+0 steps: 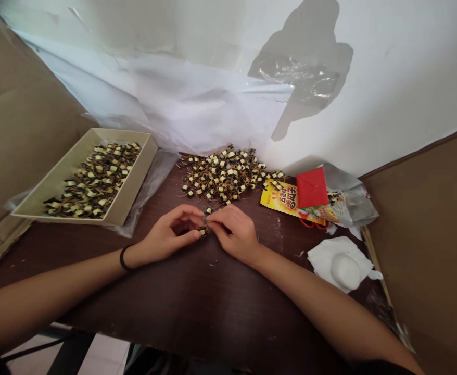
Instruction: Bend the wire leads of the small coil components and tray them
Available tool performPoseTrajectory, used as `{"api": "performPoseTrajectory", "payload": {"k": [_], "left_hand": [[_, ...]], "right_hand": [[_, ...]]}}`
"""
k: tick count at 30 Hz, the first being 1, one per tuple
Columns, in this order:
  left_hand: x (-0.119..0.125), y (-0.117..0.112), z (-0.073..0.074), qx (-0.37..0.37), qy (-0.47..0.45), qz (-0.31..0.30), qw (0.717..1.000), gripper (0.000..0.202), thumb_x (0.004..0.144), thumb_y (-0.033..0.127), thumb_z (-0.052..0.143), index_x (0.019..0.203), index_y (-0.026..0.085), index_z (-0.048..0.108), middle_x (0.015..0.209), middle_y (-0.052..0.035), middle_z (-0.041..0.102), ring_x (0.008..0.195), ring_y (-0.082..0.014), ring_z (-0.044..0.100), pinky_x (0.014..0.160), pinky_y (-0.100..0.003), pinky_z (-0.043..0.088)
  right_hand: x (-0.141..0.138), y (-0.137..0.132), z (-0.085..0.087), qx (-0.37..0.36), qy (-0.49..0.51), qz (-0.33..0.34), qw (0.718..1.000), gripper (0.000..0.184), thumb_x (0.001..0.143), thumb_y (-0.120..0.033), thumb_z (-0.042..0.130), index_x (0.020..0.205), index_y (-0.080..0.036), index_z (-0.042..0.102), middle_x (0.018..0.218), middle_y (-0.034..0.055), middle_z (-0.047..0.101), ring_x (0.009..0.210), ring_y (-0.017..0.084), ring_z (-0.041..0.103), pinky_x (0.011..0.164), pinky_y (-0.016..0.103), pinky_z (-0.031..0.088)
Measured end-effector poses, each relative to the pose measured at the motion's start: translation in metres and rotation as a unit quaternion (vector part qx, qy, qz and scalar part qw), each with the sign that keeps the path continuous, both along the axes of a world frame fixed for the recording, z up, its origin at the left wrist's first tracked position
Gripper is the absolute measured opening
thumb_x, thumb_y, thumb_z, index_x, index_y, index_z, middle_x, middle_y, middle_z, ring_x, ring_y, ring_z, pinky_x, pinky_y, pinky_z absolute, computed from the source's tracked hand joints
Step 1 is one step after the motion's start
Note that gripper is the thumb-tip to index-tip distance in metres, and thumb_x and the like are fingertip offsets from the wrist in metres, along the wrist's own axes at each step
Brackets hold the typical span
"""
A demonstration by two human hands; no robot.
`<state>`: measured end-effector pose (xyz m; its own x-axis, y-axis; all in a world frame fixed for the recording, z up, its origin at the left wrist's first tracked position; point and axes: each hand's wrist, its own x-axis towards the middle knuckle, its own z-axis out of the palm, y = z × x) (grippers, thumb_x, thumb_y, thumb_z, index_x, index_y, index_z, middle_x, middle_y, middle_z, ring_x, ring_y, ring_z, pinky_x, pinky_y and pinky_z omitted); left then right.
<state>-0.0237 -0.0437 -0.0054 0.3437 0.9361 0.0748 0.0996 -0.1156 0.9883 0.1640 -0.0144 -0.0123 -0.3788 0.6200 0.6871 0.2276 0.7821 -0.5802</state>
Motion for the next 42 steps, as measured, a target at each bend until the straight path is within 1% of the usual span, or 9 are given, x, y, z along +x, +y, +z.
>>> {"api": "performPoseTrajectory", "payload": {"k": [13,17,20,23,26,30,32,37,42], "left_hand": [[0.001,-0.002,-0.001,0.024,0.023,-0.005,0.999,0.029,0.08,0.023,0.064,0.105,0.017,0.052,0.089,-0.003,0.062,0.078,-0.0122,0.061,0.075,-0.025,0.051],[0.001,-0.001,-0.001,0.002,-0.008,-0.016,1.0,0.03,0.08,0.022,0.064,0.106,0.017,0.05,0.087,-0.002,0.062,0.079,-0.0115,0.062,0.078,-0.025,0.05],[0.001,-0.001,-0.001,-0.006,-0.026,-0.027,0.999,0.029,0.08,0.021,0.064,0.105,0.017,0.05,0.085,-0.0015,0.063,0.078,-0.0109,0.062,0.077,-0.024,0.05],[0.001,0.0,0.0,-0.018,-0.042,-0.031,0.998,0.029,0.079,0.02,0.065,0.103,0.017,0.05,0.085,-0.0013,0.064,0.078,-0.0108,0.062,0.078,-0.024,0.049],[0.003,0.002,0.001,-0.058,-0.063,-0.009,0.996,0.031,0.076,0.02,0.068,0.102,0.017,0.051,0.082,-0.0004,0.065,0.075,-0.0102,0.062,0.073,-0.022,0.049],[0.008,0.003,0.002,-0.142,-0.129,0.046,0.98,0.038,0.074,0.023,0.071,0.105,0.018,0.049,0.073,0.0026,0.064,0.053,-0.0054,0.054,0.051,-0.016,0.043],[0.01,0.003,0.001,-0.176,-0.176,0.057,0.967,0.041,0.072,0.024,0.072,0.105,0.018,0.048,0.071,0.0032,0.063,0.053,-0.0057,0.055,0.05,-0.016,0.044],[0.012,0.003,0.0,-0.219,-0.251,0.071,0.94,0.044,0.068,0.019,0.076,0.104,0.018,0.049,0.079,0.0018,0.067,0.066,-0.0082,0.063,0.065,-0.02,0.053],[0.011,0.003,-0.005,-0.199,-0.232,0.063,0.95,0.042,0.069,0.019,0.075,0.105,0.019,0.054,0.08,0.0006,0.068,0.071,-0.0102,0.065,0.067,-0.022,0.053]], "right_hand": [[0.0,0.0,-0.001,-0.009,0.0,0.006,1.0,0.013,0.083,-0.009,0.057,0.084,-0.02,0.063,0.073,0.0022,0.068,0.067,0.014,0.061,0.063,0.029,0.051],[-0.001,-0.002,-0.002,-0.104,0.0,-0.008,0.994,0.013,0.081,-0.01,0.057,0.086,-0.02,0.062,0.075,0.0008,0.067,0.068,0.013,0.062,0.064,0.027,0.051],[-0.003,-0.005,-0.002,-0.197,0.007,-0.011,0.98,0.011,0.079,-0.011,0.059,0.086,-0.02,0.06,0.075,-0.0005,0.065,0.066,0.012,0.061,0.064,0.026,0.051],[-0.004,-0.004,-0.002,-0.257,0.011,0.004,0.966,0.009,0.078,-0.013,0.059,0.081,-0.021,0.058,0.073,-0.0012,0.063,0.066,0.013,0.06,0.064,0.026,0.05],[-0.006,-0.001,-0.005,-0.296,0.036,0.017,0.954,0.008,0.078,-0.017,0.06,0.084,-0.021,0.056,0.072,-0.0012,0.061,0.066,0.013,0.059,0.064,0.027,0.049],[-0.005,0.002,-0.011,-0.307,0.108,0.01,0.946,0.022,0.086,-0.03,0.054,0.106,-0.023,0.051,0.087,0.0032,0.062,0.073,0.014,0.059,0.063,0.028,0.049],[-0.004,0.001,-0.012,-0.306,0.114,0.019,0.945,0.024,0.089,-0.036,0.049,0.109,-0.022,0.05,0.09,0.0047,0.061,0.072,0.014,0.057,0.06,0.026,0.048],[-0.004,-0.004,-0.007,-0.314,0.054,0.06,0.946,0.016,0.084,-0.033,0.056,0.093,-0.02,0.058,0.077,0.002,0.062,0.065,0.012,0.058,0.059,0.025,0.046],[-0.005,-0.001,-0.007,-0.317,0.065,0.042,0.945,0.01,0.08,-0.029,0.061,0.08,-0.019,0.059,0.069,-0.0002,0.059,0.059,0.01,0.054,0.055,0.023,0.044]]}}
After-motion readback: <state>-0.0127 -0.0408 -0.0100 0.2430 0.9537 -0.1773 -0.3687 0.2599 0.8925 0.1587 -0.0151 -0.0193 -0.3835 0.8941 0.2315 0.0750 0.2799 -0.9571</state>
